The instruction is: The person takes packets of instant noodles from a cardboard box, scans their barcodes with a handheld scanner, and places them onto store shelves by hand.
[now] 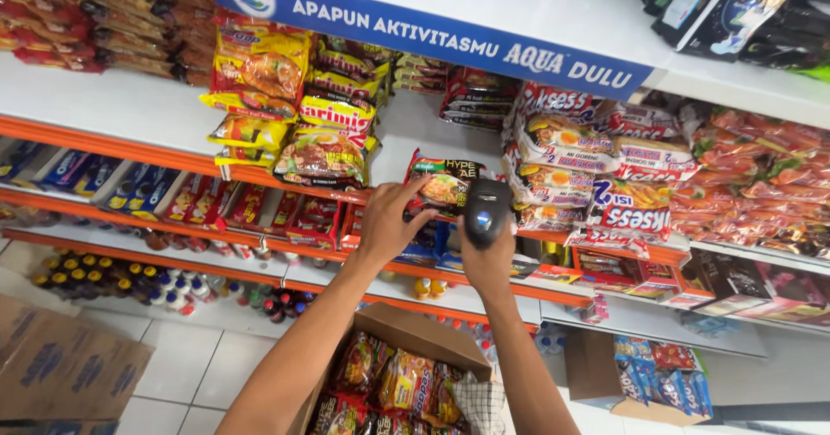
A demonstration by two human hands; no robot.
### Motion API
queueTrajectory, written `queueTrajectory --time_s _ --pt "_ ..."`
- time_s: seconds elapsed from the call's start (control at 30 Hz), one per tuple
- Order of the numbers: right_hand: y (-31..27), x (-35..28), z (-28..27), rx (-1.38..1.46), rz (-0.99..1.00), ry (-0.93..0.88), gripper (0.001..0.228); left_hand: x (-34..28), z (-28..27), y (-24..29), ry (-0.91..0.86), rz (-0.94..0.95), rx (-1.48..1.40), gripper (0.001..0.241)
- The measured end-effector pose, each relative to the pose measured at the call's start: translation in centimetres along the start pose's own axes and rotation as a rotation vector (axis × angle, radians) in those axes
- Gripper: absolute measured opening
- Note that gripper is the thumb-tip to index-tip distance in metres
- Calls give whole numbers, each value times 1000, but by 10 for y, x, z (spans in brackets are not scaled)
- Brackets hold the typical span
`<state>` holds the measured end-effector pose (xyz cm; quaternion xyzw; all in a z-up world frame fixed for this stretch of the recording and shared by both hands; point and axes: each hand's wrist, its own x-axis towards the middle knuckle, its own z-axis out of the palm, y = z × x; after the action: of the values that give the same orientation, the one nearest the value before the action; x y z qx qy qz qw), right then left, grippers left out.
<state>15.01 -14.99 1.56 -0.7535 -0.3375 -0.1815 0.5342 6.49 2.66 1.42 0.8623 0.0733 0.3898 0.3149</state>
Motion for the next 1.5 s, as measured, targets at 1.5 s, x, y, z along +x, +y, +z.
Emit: queueTrajectory --time_s 1.5 --pt "-13 -167 -18 21 417 -258 40 -180 33 -15 -207 -94 -358 24"
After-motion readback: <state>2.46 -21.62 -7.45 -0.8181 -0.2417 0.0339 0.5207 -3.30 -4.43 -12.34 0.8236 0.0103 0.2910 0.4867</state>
